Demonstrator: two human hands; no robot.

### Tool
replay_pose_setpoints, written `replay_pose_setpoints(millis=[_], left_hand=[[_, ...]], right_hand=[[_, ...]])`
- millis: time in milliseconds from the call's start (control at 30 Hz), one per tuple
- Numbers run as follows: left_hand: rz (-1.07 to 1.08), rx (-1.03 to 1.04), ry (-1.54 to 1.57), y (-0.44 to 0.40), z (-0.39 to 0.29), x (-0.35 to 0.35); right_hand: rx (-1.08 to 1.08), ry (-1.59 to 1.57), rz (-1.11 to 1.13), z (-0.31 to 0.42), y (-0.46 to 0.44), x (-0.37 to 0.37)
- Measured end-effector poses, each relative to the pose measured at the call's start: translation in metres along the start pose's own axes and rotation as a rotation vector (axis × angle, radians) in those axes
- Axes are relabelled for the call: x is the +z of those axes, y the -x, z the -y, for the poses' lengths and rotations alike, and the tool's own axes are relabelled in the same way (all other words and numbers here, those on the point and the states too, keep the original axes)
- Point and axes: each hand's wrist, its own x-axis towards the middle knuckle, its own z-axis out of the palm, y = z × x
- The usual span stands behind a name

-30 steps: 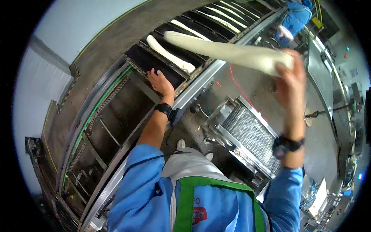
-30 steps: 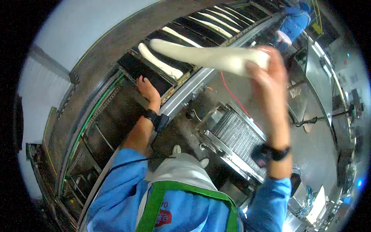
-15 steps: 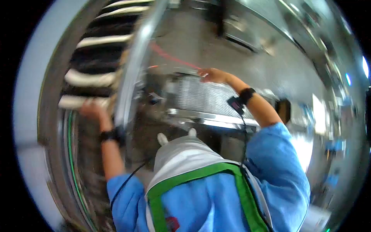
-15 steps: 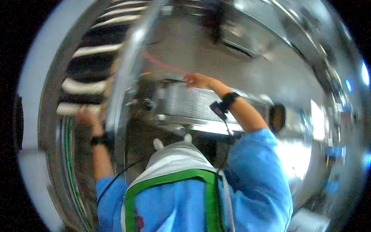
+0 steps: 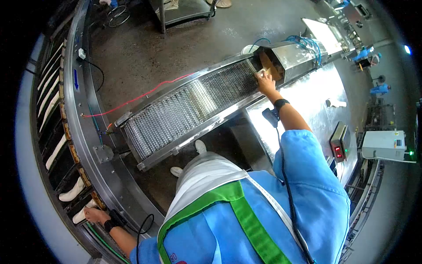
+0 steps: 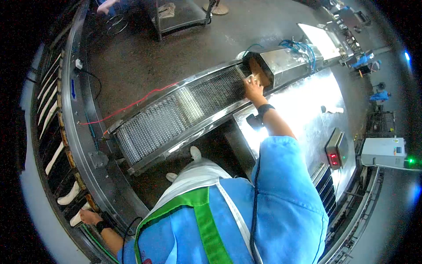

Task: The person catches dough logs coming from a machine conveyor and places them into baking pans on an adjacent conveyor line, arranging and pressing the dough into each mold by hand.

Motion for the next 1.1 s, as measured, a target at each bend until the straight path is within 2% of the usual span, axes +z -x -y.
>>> replay_pose_setpoints(millis=[67, 133, 200, 233, 267, 300, 333, 367, 400, 433, 467, 500, 533, 600, 667, 700, 733, 800, 867, 933, 1000, 1067, 1100], left_hand=[[-0.092, -0.011, -0.005, 0.004, -0.003, -0.002], [-0.064, 0.216, 0.083, 0.009, 0.000, -0.010], [-0.043, 0.134, 0.232, 0.013, -0.004, -0.014], [-0.025, 0.130, 0.297, 0.016, -0.002, -0.017], [-0.055, 0.139, 0.346, 0.008, 0.008, -0.008], [-0.145, 0.358, 0.051, -0.005, 0.027, 0.001], [-0.159, 0.232, 0.069, 0.007, 0.014, -0.008], [-0.173, 0.106, 0.090, 0.020, -0.001, -0.018], [-0.206, 0.170, 0.005, -0.003, 0.030, 0.005], [-0.245, 0.233, -0.081, -0.025, 0.059, 0.026], [-0.242, 0.158, 0.090, 0.001, 0.028, 0.004], [-0.267, 0.187, 0.067, 0.007, 0.026, 0.001], [-0.284, 0.222, 0.048, 0.013, 0.028, 0.001], [-0.205, 0.091, 0.155, 0.030, 0.014, -0.016], [-0.146, 0.074, 0.231, 0.037, 0.013, -0.025], [-0.234, 0.087, 0.261, 0.037, 0.021, -0.011], [-0.249, 0.069, 0.266, 0.040, 0.021, -0.013], [-0.184, 0.084, 0.289, 0.042, 0.022, -0.018], [-0.199, 0.067, 0.270, 0.040, 0.026, -0.018], [-0.199, 0.113, 0.208, 0.048, 0.015, -0.030], [-0.194, 0.033, 0.150, 0.044, 0.020, -0.025], [-0.249, 0.176, 0.221, 0.040, 0.034, -0.013], [-0.258, 0.151, 0.213, 0.046, 0.023, -0.025]], right_hand=[[0.031, 0.089, -0.075, -0.004, -0.015, 0.013], [-0.021, 0.200, -0.133, -0.007, -0.025, 0.017], [-0.107, 0.243, -0.147, -0.002, -0.036, 0.010], [-0.102, 0.116, -0.148, -0.017, -0.055, 0.028], [-0.069, 0.033, -0.051, -0.002, -0.058, 0.012], [-0.028, -0.046, 0.044, 0.015, -0.059, -0.005], [-0.153, 0.152, 0.110, 0.019, -0.056, -0.021], [-0.427, -0.040, -0.108, 0.000, -0.063, -0.016], [-0.351, -0.117, -0.036, 0.015, -0.056, -0.049], [-0.333, -0.100, -0.112, 0.014, -0.057, -0.063], [-0.301, -0.163, -0.019, 0.019, -0.061, -0.091], [-0.494, -0.342, -0.250, -0.008, -0.077, -0.083], [-0.343, -0.437, -0.138, 0.003, -0.064, -0.122], [-0.279, -1.087, -0.111, 0.024, -0.034, -0.185], [-0.578, -1.220, -0.016, 0.048, -0.011, -0.241], [-0.662, -1.284, -0.085, 0.075, 0.001, -0.257], [-0.768, -1.340, -0.050, 0.093, 0.004, -0.276], [-0.844, -1.501, -0.078, 0.163, 0.049, -0.320], [-1.008, -1.628, 0.027, 0.217, 0.054, -0.338], [-1.050, -1.691, 0.117, 0.292, 0.079, -0.356], [-1.198, -1.688, 0.281, 0.369, 0.111, -0.358], [-1.302, -1.677, 0.482, 0.447, 0.131, -0.343], [-1.298, -1.585, 0.657, 0.483, 0.133, -0.327]])
